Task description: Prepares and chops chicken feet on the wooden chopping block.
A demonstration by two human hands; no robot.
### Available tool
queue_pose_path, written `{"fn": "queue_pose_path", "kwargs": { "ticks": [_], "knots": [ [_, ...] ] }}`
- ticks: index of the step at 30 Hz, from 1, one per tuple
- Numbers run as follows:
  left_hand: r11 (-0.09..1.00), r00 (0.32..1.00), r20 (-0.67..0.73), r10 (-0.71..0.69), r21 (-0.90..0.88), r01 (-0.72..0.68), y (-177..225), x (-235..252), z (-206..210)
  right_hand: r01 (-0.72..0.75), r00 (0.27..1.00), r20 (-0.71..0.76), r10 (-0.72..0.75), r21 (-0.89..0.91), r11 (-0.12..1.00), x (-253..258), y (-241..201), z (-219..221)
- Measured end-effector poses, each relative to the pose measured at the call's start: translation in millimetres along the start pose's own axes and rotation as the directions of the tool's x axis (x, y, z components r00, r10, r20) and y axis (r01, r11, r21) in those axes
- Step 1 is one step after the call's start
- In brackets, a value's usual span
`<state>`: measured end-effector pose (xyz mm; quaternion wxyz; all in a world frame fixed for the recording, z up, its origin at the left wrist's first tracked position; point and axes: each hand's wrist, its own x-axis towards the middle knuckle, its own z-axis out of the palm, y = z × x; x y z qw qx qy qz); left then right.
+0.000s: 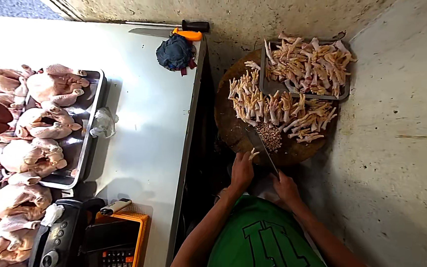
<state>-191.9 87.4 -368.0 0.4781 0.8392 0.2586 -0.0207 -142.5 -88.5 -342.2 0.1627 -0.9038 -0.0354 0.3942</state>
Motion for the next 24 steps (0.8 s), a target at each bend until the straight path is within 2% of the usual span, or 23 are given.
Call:
{"fn": "queue_pose_path", "kwargs": {
  "ticks": [1, 2, 4, 7, 11, 16, 18, 20, 22, 24],
  "knots": [
    [0.976, 0.994, -0.094, -0.06, -0.212, 0.039, -4, 0, 2, -0.006, 1.0, 0.008, 0.006, 0.008, 1.0, 0, -1, -4],
    [0.912, 0.976, -0.121, -0.18, -0.392, 0.12, -6, 1, 3, -0.003, 1.0, 0.005, 0.002, 0.01, 1.0, -3, -4, -8],
    [0.792, 0.924, -0.095, -0.371, -0.553, 0.26, -14, 6, 4, 0.053, 0.997, -0.05, -0.052, 0.012, 0.999, -14, -10, -9],
    [0.803, 0.889, -0.076, -0.451, -0.469, 0.367, -23, 9, 5, 0.166, 0.971, -0.17, -0.167, -0.018, 0.986, -18, -10, 3],
    [0.858, 0.897, -0.111, -0.428, -0.361, 0.365, -24, 10, 3, 0.048, 0.998, -0.027, -0.053, -0.16, 0.986, -11, -29, -10],
    [0.863, 0.898, -0.138, -0.418, -0.368, 0.345, -25, 11, 5, 0.212, 0.959, -0.16, -0.233, -0.137, 0.968, -19, -34, -7],
    [0.856, 0.897, -0.122, -0.425, -0.377, 0.355, -24, 11, 6, 0.12, 0.991, -0.032, -0.13, -0.205, 0.971, -7, -35, -4],
    [0.845, 0.894, -0.101, -0.436, -0.388, 0.369, -21, 9, 7, 0.072, 0.997, 0.01, -0.071, -0.212, 0.975, 1, -34, -6],
    [0.833, 0.891, -0.081, -0.447, -0.4, 0.381, -17, 6, 8, 0.096, 0.994, -0.029, -0.102, -0.163, 0.982, -5, -36, -13],
    [0.82, 0.885, -0.064, -0.461, -0.412, 0.397, -15, 3, 11, 0.199, 0.965, -0.155, -0.211, -0.093, 0.976, -17, -33, -15]
  ]
}}
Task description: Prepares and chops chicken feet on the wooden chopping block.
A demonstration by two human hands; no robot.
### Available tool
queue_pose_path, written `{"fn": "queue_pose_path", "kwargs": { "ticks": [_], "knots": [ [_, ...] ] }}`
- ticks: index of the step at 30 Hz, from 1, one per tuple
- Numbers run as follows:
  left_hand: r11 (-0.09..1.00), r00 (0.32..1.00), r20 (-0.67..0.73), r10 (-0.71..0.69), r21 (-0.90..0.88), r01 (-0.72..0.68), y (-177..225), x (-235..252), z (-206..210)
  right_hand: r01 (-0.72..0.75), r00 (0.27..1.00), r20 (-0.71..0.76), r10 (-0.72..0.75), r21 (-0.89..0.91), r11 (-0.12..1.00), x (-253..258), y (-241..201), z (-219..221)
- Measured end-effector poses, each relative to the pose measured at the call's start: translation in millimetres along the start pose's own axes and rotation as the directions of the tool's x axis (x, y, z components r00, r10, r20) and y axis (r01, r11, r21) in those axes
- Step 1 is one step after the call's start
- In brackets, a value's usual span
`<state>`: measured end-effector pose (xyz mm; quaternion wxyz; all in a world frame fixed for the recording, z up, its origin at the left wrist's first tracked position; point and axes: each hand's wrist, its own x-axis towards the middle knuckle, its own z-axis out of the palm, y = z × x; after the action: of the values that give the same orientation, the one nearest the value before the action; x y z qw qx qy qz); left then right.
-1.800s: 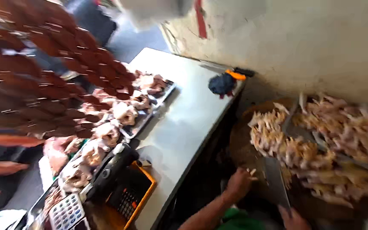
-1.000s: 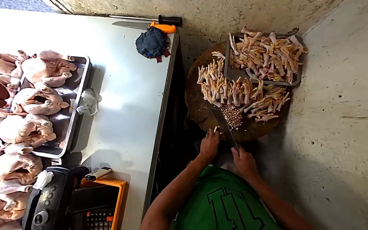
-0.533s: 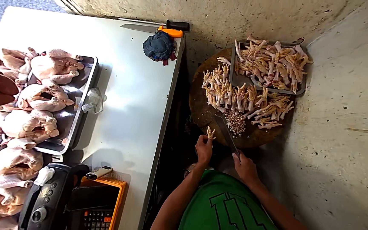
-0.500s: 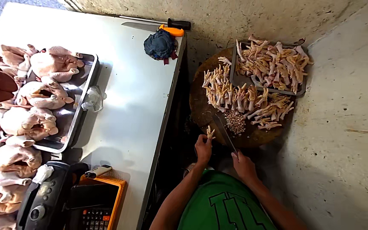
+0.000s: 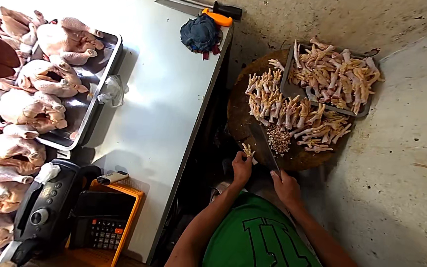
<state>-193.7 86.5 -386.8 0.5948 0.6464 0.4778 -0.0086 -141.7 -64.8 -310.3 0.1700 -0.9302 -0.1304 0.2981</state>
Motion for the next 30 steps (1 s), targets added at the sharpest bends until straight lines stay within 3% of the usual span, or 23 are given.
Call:
{"fn": "queue_pose_path", "kwargs": {
  "ticks": [3, 7, 14, 16, 19, 20, 23, 24, 27, 30],
  "knots": [
    [1.0, 1.0, -0.001, -0.025, -0.012, 0.025, -2, 0, 3, 0.146, 0.977, -0.162, -0.135, 0.058, 0.988, -9, 7, 10],
    [0.998, 0.998, -0.026, -0.056, -0.014, 0.056, -3, 3, 6, -0.039, 0.988, 0.147, 0.054, -0.108, 0.993, 6, 11, 18],
    [0.991, 0.993, -0.032, -0.116, -0.072, 0.113, 6, 19, -15, -0.077, 0.977, 0.193, 0.088, -0.063, 0.995, 13, 8, 0],
    [0.991, 0.992, -0.006, -0.123, -0.049, 0.123, 6, 22, -21, -0.015, 0.992, 0.125, 0.018, -0.024, 1.0, 4, -3, -9],
    [0.992, 0.993, 0.002, -0.122, -0.035, 0.122, 7, 24, -22, 0.187, 0.977, -0.101, -0.185, 0.015, 0.982, -3, -5, -4],
    [0.992, 0.993, 0.0, -0.121, -0.038, 0.121, 8, 24, -21, 0.205, 0.974, -0.1, -0.204, -0.001, 0.979, -1, -4, 0],
    [0.992, 0.992, 0.005, -0.122, -0.042, 0.122, 7, 25, -21, 0.006, 0.977, 0.214, 0.022, -0.13, 0.991, 18, 0, 6],
    [0.991, 0.992, 0.011, -0.126, -0.046, 0.126, 7, 26, -21, -0.039, 0.965, 0.251, 0.069, -0.12, 0.992, 24, 7, 11],
    [0.99, 0.994, 0.022, -0.11, -0.088, 0.111, 2, 26, -26, -0.08, 0.97, 0.23, 0.081, -0.014, 0.997, 31, 24, 9],
    [0.987, 1.0, 0.006, -0.018, -0.16, 0.019, 16, 24, -39, -0.111, 0.975, 0.185, 0.12, -0.059, 0.992, 33, 29, -5]
  ]
}}
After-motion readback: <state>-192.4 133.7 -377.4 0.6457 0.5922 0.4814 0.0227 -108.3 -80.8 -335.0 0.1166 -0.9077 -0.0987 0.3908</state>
